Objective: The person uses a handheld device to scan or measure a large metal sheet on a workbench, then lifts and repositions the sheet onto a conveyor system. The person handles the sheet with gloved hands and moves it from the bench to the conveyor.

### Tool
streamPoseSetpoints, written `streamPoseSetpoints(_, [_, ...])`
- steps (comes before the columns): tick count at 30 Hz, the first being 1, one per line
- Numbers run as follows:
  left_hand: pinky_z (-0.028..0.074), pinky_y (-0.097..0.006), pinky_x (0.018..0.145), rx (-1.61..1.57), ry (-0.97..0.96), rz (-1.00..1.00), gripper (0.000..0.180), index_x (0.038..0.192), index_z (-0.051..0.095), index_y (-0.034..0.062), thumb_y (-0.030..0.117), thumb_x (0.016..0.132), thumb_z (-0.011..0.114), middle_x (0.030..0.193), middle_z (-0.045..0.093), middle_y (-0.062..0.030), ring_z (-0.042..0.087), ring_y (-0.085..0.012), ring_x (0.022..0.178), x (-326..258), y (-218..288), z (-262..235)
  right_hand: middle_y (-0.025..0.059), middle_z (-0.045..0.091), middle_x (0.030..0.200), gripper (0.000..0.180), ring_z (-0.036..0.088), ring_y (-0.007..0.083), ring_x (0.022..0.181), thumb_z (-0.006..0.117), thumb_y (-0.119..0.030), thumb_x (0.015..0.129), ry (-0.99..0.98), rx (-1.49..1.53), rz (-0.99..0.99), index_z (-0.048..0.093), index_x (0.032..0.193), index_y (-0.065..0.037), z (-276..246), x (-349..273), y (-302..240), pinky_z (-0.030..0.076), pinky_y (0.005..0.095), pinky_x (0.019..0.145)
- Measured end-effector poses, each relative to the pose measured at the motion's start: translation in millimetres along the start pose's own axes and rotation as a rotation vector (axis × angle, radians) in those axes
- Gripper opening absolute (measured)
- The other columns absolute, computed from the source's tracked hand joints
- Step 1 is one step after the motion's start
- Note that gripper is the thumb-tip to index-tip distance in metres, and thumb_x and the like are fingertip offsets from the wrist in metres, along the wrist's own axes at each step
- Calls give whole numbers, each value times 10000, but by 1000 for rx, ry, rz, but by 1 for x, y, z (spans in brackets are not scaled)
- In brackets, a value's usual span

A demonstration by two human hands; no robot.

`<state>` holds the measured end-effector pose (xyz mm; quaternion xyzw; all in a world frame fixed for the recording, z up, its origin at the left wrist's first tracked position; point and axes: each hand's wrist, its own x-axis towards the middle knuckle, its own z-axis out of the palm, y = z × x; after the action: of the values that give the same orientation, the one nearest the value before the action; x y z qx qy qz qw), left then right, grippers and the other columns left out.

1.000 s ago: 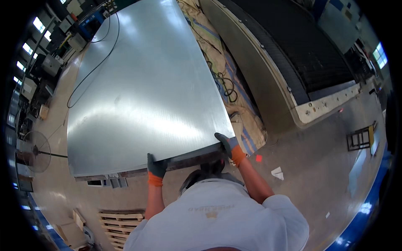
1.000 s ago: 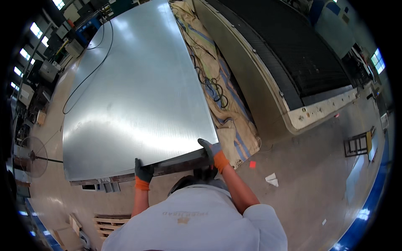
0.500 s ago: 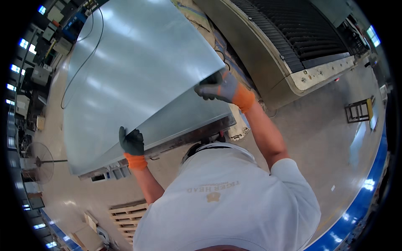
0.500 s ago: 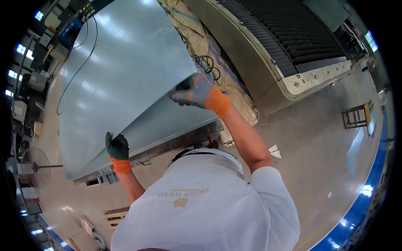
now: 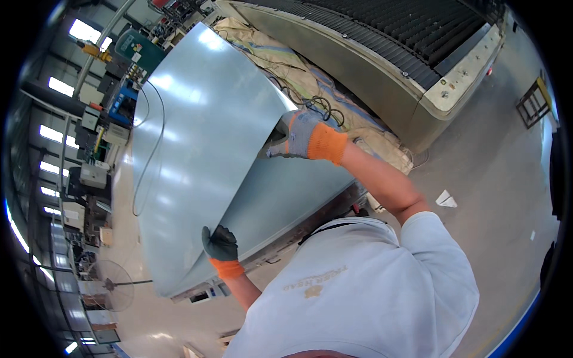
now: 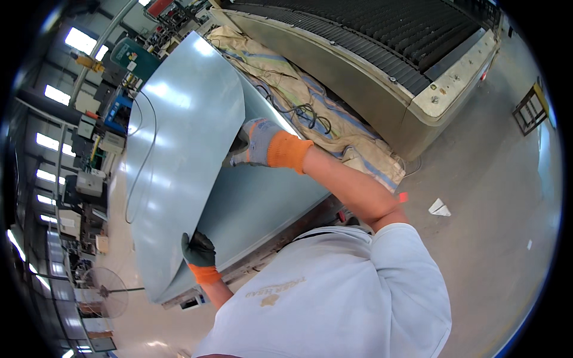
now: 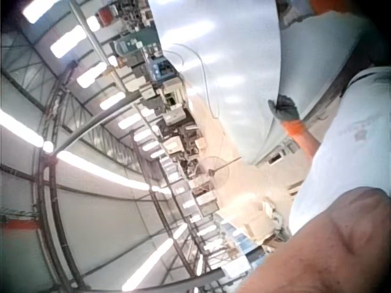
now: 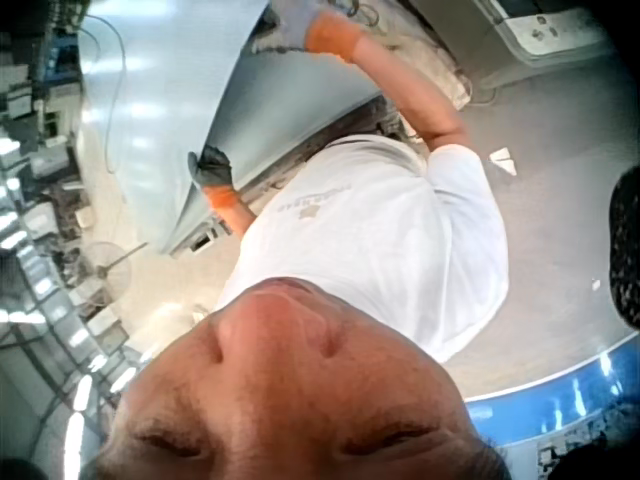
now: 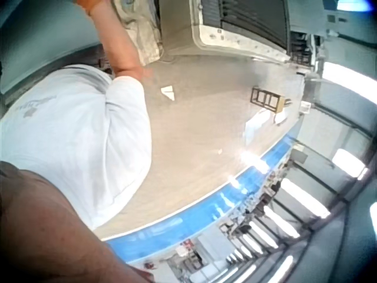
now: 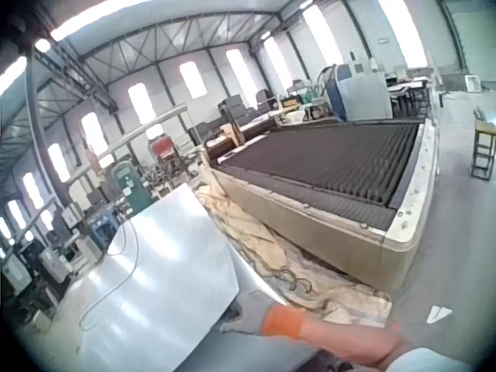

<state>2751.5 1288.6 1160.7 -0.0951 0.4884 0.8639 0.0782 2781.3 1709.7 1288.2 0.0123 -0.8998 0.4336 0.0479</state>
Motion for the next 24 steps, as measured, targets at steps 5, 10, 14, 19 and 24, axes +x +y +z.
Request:
streamPoseSetpoints(5, [483,-343,471,-47,21,-26,484,795,642,12,427,1010,515,628,630,-140,578,-249,501,-6,3,13,238,708,875,700,691,378,824,754,-623,794,-53,-101,-111,708,1013,40,-2,8,4,558,431,803])
streamPoseSetpoints(10, [574,-331,637,-281,11,-327,323,966,675,34,338,1004,573,773,679,-64,642,-181,700,0,3,-7,231,676,764,637,684,366,736,726,-596,836,-249,-89,12,723,890,38,-3,3,11,566,442,743])
streamPoseSetpoints(14, [547,-289,620,-311,-51,-375,307,958,644,31,328,1005,581,746,617,-36,611,-144,718,6,-8,-24,209,666,722,584,679,357,697,723,-550,841,-235,-62,-35,727,846,34,-3,-4,23,567,445,721])
streamPoseSetpoints(19, [519,-281,586,-339,-43,-408,323,913,619,18,326,1005,596,709,572,-33,566,-134,675,5,-19,-21,205,681,736,526,692,360,716,702,-497,851,-131,19,-104,732,860,28,6,-11,42,568,447,719])
streamPoseSetpoints(24, [503,-255,574,-331,-2,-446,336,910,620,25,344,1015,603,707,549,-20,530,-114,650,6,-30,-17,198,689,746,489,696,362,737,707,-463,846,-173,66,-79,740,876,24,16,-15,58,569,448,730])
